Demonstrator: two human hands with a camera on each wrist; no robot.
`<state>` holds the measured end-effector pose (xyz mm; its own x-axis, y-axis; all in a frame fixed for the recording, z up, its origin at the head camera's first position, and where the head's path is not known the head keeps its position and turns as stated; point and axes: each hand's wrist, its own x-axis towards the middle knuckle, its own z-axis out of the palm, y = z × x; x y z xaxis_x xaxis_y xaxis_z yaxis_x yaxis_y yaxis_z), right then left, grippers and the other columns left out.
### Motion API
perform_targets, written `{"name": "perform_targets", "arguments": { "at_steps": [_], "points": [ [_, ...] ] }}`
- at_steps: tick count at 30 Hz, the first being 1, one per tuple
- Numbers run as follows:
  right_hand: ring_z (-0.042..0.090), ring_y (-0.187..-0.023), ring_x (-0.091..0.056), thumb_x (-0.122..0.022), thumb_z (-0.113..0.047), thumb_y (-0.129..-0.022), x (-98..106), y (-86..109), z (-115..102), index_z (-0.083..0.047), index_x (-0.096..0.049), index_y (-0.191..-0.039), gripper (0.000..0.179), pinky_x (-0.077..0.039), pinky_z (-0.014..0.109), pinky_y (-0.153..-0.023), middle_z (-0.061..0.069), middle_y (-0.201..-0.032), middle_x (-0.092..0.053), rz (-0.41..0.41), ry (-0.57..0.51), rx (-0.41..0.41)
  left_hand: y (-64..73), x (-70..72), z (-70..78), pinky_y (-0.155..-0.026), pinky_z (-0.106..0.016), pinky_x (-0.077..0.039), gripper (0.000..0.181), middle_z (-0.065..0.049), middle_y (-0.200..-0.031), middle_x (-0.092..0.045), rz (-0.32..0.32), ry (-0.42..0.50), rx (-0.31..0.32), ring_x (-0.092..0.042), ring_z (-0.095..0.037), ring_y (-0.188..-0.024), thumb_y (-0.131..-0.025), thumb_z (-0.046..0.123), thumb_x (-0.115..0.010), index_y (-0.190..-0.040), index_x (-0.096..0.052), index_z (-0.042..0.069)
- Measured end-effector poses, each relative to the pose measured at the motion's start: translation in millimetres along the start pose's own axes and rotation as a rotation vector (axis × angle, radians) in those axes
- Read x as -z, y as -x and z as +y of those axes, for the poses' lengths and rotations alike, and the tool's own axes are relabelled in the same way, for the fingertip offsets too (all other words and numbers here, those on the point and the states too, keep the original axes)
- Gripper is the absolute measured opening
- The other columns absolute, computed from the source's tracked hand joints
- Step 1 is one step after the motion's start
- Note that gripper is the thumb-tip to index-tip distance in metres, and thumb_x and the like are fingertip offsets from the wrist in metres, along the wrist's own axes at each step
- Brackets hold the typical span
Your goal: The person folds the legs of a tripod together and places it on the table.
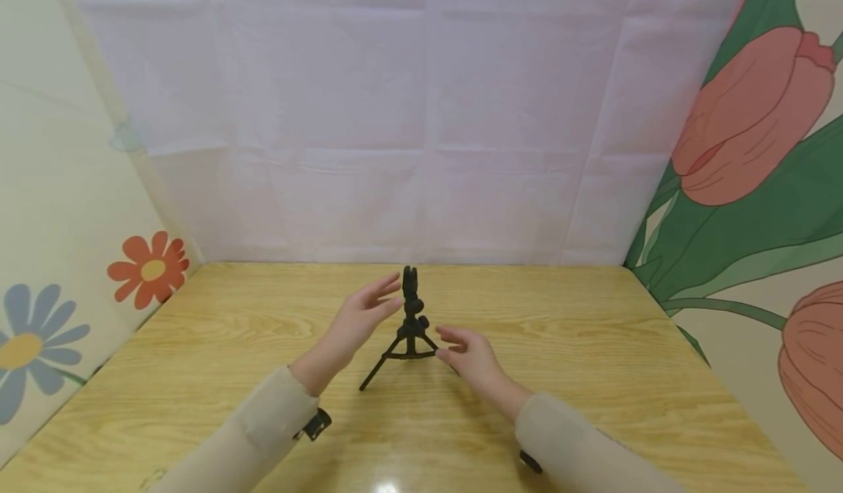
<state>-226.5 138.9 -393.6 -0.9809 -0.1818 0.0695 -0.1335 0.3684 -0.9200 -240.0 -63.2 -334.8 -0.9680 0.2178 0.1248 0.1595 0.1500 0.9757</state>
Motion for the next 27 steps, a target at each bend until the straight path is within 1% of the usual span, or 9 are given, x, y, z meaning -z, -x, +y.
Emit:
{"name": "perform_targets", "arguments": {
  "at_steps": [4, 9, 13, 16, 20, 24, 27],
  "points": [
    [0.039, -0.109, -0.060, -0.064, 0.000, -0.092, 0.5, -1.7, -0.9, 0.005, -0.056, -0.132, 0.041, -0.053, 0.044, -0.088, 0.026, -0.126, -0.059, 0.000, 0.013, 0.000, -2.3, -2.4, 2.6, -0.102, -0.055, -0.039, 0.054, -0.016, -0.147, -0.044, -0.002, -0.003, -0.011, -0.051, -0.034, -0.124, -0.098, 0.022, -0.060, -0.148, -0.042, 0.012],
    [0.040, -0.110, -0.060, -0.065, 0.000, -0.091, 1.1, -3.9, -2.2, 0.007, -0.056, -0.131, 0.041, -0.053, 0.045, -0.088, 0.027, -0.125, -0.059, -0.026, 0.022, 0.001, -5.1, -5.7, 4.1, -0.100, -0.053, -0.043, 0.054, -0.016, -0.146, -0.044, -0.006, -0.007, -0.026, -0.052, -0.034, -0.123, -0.098, 0.019, -0.061, -0.148, -0.042, 0.012],
    [0.039, -0.114, -0.058, -0.065, -0.001, -0.091, 1.8, -8.9, -2.7, 0.006, -0.056, -0.132, 0.042, -0.050, 0.047, -0.093, 0.026, -0.125, -0.059, -0.047, 0.012, -0.038, -7.4, -7.4, 4.2, -0.099, -0.051, -0.044, 0.054, -0.015, -0.145, -0.045, 0.006, -0.018, -0.029, -0.051, -0.034, -0.124, -0.097, 0.017, -0.062, -0.148, -0.043, 0.012],
    [0.038, -0.115, -0.058, -0.065, -0.002, -0.092, 2.8, -13.1, -2.8, 0.002, -0.055, -0.134, 0.043, -0.048, 0.050, -0.094, 0.025, -0.125, -0.060, -0.064, -0.009, -0.093, -8.9, -7.9, 4.9, -0.100, -0.050, -0.043, 0.055, -0.014, -0.146, -0.045, 0.015, -0.011, -0.024, -0.050, -0.033, -0.126, -0.096, 0.015, -0.063, -0.147, -0.043, 0.013],
    [0.036, -0.111, -0.061, -0.065, -0.005, -0.092, 3.1, -16.5, -2.8, -0.002, -0.058, -0.133, 0.042, -0.049, 0.052, -0.092, 0.021, -0.123, -0.062, -0.080, -0.020, -0.149, -11.8, -8.6, 3.7, -0.099, -0.049, -0.045, 0.055, -0.015, -0.144, -0.047, 0.018, -0.011, -0.030, -0.051, -0.033, -0.125, -0.095, 0.013, -0.063, -0.147, -0.044, 0.013],
    [0.034, -0.108, -0.062, -0.066, -0.007, -0.092, 2.1, -17.8, -3.8, -0.003, -0.060, -0.131, 0.040, -0.049, 0.052, -0.090, 0.019, -0.121, -0.064, -0.086, -0.007, -0.158, -14.3, -9.3, 1.2, -0.099, -0.050, -0.045, 0.054, -0.017, -0.140, -0.051, 0.022, -0.023, -0.043, -0.053, -0.034, -0.123, -0.096, 0.013, -0.063, -0.146, -0.045, 0.011],
    [0.034, -0.108, -0.062, -0.066, -0.006, -0.092, 1.0, -18.4, -5.0, -0.003, -0.061, -0.130, 0.039, -0.048, 0.055, -0.090, 0.019, -0.123, -0.064, -0.088, -0.008, -0.173, -14.9, -10.1, 0.2, -0.099, -0.051, -0.044, 0.053, -0.018, -0.138, -0.052, 0.021, -0.023, -0.048, -0.052, -0.034, -0.123, -0.096, 0.015, -0.063, -0.146, -0.045, 0.010]
  ]
}}
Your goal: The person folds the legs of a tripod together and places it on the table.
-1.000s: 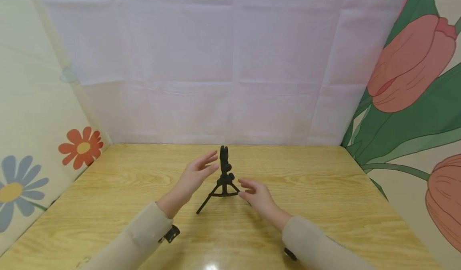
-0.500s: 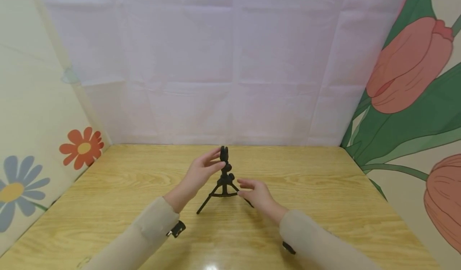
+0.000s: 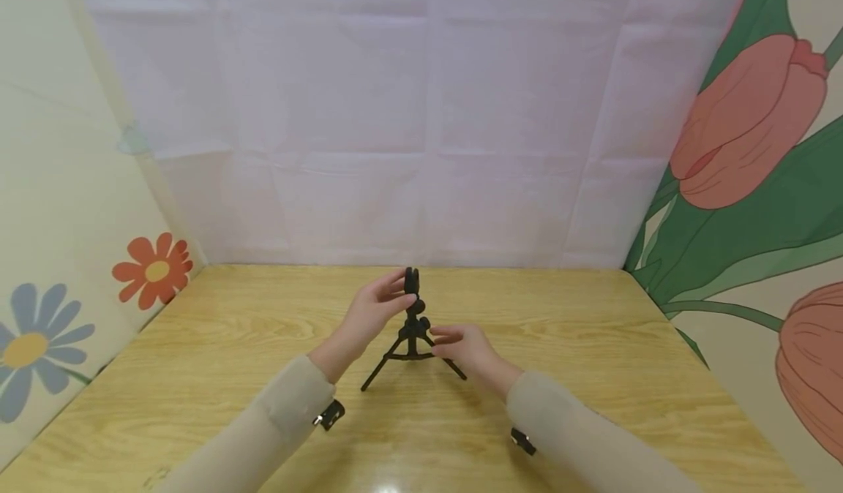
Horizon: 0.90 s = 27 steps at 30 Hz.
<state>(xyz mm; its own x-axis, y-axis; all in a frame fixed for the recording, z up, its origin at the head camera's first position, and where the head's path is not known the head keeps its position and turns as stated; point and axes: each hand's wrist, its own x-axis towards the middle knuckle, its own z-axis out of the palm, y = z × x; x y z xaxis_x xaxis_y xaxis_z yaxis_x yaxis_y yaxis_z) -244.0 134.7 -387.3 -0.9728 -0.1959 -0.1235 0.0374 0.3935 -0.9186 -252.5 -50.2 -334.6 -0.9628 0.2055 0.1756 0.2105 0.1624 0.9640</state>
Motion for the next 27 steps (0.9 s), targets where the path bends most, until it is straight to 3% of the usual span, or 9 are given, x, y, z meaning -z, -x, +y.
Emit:
{"name": "perform_targets", "arguments": {
  "at_steps": [9, 14, 20, 27],
  "points": [
    [0.028, -0.098, -0.065, -0.068, -0.001, -0.088, -0.4, -3.9, -1.2, -0.001, -0.066, -0.121, 0.034, -0.052, 0.055, -0.082, 0.016, -0.120, -0.066, 0.009, 0.033, -0.007, -4.0, -2.4, 2.7, -0.098, -0.052, -0.044, 0.053, -0.020, -0.135, -0.054, -0.014, 0.008, 0.015, -0.052, -0.034, -0.122, -0.096, 0.015, -0.063, -0.146, -0.044, 0.007],
    [0.020, -0.088, -0.064, -0.069, 0.001, -0.086, -1.6, -7.7, 1.2, -0.001, -0.068, -0.119, 0.033, -0.053, 0.039, -0.068, 0.014, -0.113, -0.068, 0.014, 0.071, 0.012, -5.7, -1.8, 3.1, -0.095, -0.051, -0.047, 0.052, -0.020, -0.131, -0.058, -0.028, -0.016, 0.004, -0.056, -0.033, -0.117, -0.096, 0.015, -0.063, -0.144, -0.046, 0.006],
    [0.016, -0.071, -0.060, -0.068, 0.004, -0.086, -4.0, -9.5, 2.1, 0.002, -0.068, -0.116, 0.030, -0.041, 0.027, -0.051, 0.011, -0.101, -0.070, 0.015, 0.086, 0.036, -7.3, -0.9, 1.9, -0.094, -0.051, -0.047, 0.047, -0.021, -0.123, -0.062, -0.040, 0.005, -0.011, -0.062, -0.032, -0.108, -0.096, 0.011, -0.062, -0.141, -0.049, 0.004],
    [0.021, -0.076, -0.065, -0.067, 0.006, -0.086, -4.4, -9.9, 2.3, 0.006, -0.067, -0.116, 0.029, -0.049, 0.031, -0.056, 0.013, -0.098, -0.070, 0.005, 0.118, 0.067, -9.5, -1.0, 2.6, -0.093, -0.046, -0.050, 0.045, -0.020, -0.122, -0.062, -0.039, -0.002, -0.008, -0.062, -0.032, -0.108, -0.096, 0.008, -0.061, -0.139, -0.051, 0.004]
  ]
}}
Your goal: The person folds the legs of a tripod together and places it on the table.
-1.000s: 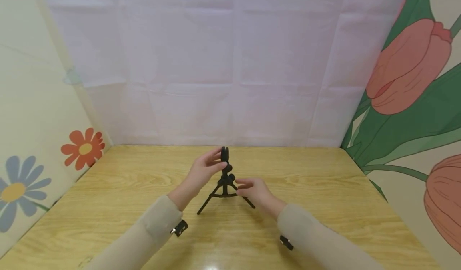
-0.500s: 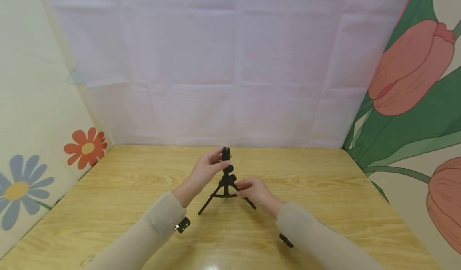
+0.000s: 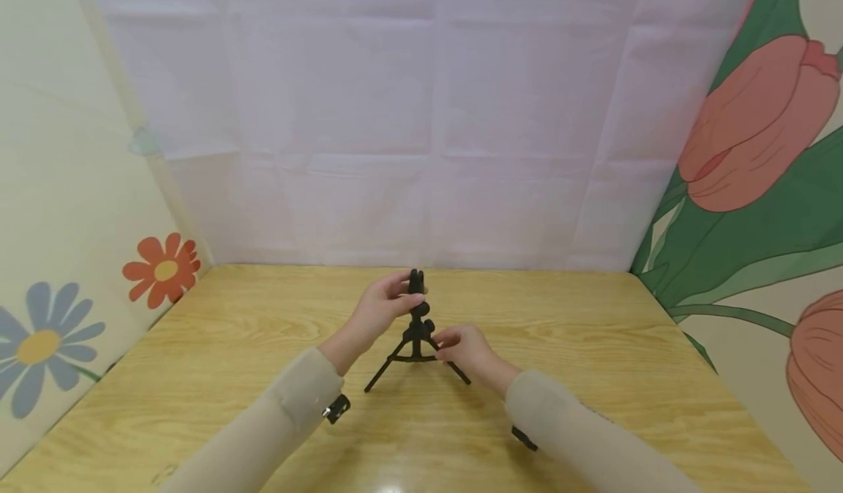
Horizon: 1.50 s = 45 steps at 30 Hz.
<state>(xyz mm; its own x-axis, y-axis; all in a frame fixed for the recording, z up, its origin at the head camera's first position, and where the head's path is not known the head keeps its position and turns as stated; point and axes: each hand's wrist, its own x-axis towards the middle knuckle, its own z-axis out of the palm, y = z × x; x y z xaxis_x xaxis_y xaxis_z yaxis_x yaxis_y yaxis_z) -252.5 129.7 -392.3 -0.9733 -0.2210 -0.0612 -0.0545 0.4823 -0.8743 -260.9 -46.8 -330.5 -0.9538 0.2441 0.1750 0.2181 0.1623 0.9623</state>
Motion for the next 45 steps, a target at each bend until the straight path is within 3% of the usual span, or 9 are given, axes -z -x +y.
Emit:
{"name": "perform_targets", "arguments": {
  "at_steps": [9, 29, 38, 45],
  "points": [
    [0.020, -0.076, -0.064, -0.064, 0.010, -0.087, -1.7, -1.0, -1.3, 0.011, -0.070, -0.097, 0.011, -0.054, 0.033, -0.068, 0.011, -0.087, -0.067, -0.030, 0.054, 0.058, -0.4, 0.7, 0.3, -0.087, -0.044, -0.053, 0.043, -0.021, -0.121, -0.063, -0.005, 0.005, 0.005, -0.063, -0.032, -0.106, -0.096, 0.006, -0.061, -0.138, -0.052, 0.003],
    [0.020, -0.083, -0.060, -0.063, 0.008, -0.087, 0.0, 1.2, -0.6, 0.010, -0.069, -0.099, 0.013, -0.054, 0.035, -0.072, 0.010, -0.090, -0.065, -0.027, 0.037, 0.140, -5.5, 6.5, 1.8, -0.093, -0.046, -0.050, 0.046, -0.018, -0.123, -0.061, -0.053, -0.010, 0.045, -0.062, -0.031, -0.109, -0.096, 0.010, -0.062, -0.140, -0.049, 0.006],
    [0.020, -0.081, -0.058, -0.064, 0.008, -0.088, -1.0, 2.8, -2.1, 0.011, -0.068, -0.098, 0.012, -0.053, 0.033, -0.069, 0.010, -0.090, -0.063, -0.009, 0.024, 0.124, -4.5, 7.3, 6.5, -0.093, -0.044, -0.050, 0.046, -0.019, -0.123, -0.062, -0.066, -0.003, 0.048, -0.063, -0.032, -0.109, -0.096, 0.007, -0.062, -0.139, -0.050, 0.003],
    [0.023, -0.085, -0.058, -0.064, 0.003, -0.090, -4.2, 1.0, -3.2, 0.006, -0.068, -0.105, 0.015, -0.052, 0.034, -0.068, 0.010, -0.095, -0.061, 0.036, 0.018, 0.063, -5.0, 7.2, 8.9, -0.095, -0.045, -0.049, 0.047, -0.017, -0.123, -0.063, -0.072, 0.016, 0.067, -0.063, -0.030, -0.108, -0.096, 0.008, -0.062, -0.140, -0.049, 0.003]
  ]
}}
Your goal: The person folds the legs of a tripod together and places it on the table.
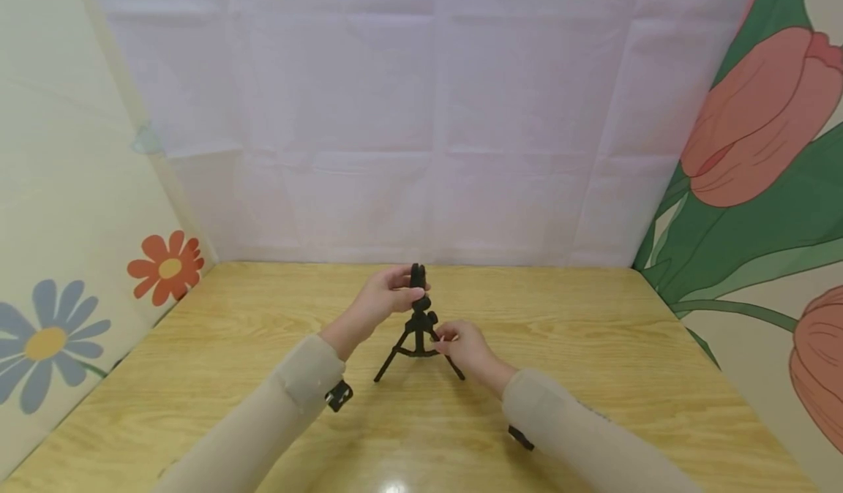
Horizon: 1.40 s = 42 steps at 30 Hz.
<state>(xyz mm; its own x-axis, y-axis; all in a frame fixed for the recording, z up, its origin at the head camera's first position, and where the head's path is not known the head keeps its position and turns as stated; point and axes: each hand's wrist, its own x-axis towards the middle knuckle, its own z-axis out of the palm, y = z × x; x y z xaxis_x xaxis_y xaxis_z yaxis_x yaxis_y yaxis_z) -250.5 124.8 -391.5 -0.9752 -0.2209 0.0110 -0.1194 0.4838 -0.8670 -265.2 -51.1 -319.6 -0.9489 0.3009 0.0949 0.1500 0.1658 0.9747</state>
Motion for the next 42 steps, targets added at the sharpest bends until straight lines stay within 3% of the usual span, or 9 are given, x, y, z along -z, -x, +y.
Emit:
{"name": "perform_targets", "arguments": {
  "at_steps": [18, 30, 42],
  "points": [
    [0.020, -0.080, -0.054, -0.061, 0.003, -0.092, 1.1, 1.5, -1.9, 0.005, -0.067, -0.106, 0.015, -0.046, 0.028, -0.057, 0.011, -0.096, -0.058, -0.024, -0.115, -0.061, 0.0, -0.3, -0.3, -0.096, -0.045, -0.048, 0.048, -0.017, -0.126, -0.061, -0.007, -0.001, 0.006, -0.062, -0.030, -0.111, -0.096, 0.009, -0.061, -0.142, -0.047, 0.003],
    [0.029, -0.098, -0.061, -0.060, 0.001, -0.094, 0.7, 1.5, -1.1, 0.005, -0.065, -0.108, 0.016, -0.056, 0.046, -0.071, 0.014, -0.106, -0.062, -0.035, -0.143, -0.058, -0.5, 1.5, 0.5, -0.096, -0.045, -0.048, 0.049, -0.018, -0.127, -0.060, -0.026, 0.001, 0.009, -0.062, -0.030, -0.110, -0.096, 0.009, -0.061, -0.143, -0.046, 0.003],
    [0.031, -0.102, -0.060, -0.060, 0.001, -0.094, 1.2, 3.5, -3.8, 0.007, -0.063, -0.111, 0.018, -0.055, 0.047, -0.073, 0.017, -0.111, -0.060, -0.040, -0.195, -0.065, -2.0, 4.7, 0.0, -0.097, -0.045, -0.047, 0.051, -0.017, -0.129, -0.059, -0.059, -0.011, 0.017, -0.061, -0.028, -0.113, -0.097, 0.011, -0.060, -0.145, -0.043, 0.003]
  ]
}}
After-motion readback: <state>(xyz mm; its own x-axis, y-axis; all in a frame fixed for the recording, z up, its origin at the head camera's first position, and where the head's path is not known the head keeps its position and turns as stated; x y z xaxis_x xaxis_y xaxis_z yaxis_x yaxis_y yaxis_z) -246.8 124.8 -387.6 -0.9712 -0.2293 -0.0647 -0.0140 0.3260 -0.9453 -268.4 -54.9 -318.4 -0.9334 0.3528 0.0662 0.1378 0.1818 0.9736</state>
